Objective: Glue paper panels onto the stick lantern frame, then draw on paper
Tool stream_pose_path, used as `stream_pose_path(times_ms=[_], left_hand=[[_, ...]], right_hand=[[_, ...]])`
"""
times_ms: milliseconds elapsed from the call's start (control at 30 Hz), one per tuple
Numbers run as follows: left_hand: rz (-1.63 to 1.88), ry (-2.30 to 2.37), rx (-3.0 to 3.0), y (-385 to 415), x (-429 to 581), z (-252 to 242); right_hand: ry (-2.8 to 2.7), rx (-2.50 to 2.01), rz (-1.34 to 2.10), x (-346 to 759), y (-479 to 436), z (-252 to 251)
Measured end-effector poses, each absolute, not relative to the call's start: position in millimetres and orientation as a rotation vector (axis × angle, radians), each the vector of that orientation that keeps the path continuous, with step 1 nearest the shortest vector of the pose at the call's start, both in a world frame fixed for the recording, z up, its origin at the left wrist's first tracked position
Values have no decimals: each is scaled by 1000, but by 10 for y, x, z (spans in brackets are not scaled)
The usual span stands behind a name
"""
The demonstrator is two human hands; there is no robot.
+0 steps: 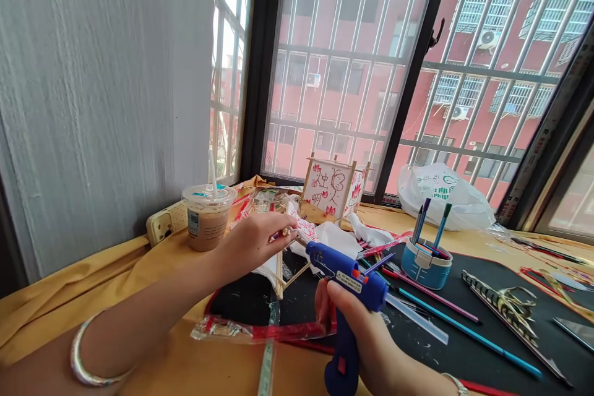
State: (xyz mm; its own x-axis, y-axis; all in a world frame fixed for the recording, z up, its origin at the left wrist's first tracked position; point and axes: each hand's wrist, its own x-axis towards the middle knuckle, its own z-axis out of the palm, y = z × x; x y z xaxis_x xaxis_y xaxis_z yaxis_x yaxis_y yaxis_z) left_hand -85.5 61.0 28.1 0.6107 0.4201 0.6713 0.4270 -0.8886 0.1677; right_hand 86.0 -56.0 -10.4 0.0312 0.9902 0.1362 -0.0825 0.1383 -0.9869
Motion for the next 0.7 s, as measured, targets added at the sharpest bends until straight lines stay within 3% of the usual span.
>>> stream_pose_path(times_ms=[700], left_hand=[[-1244,-559,-2842,672,-862,234]], right_hand=[[-1259,-1072,1046,916,-506,-159]])
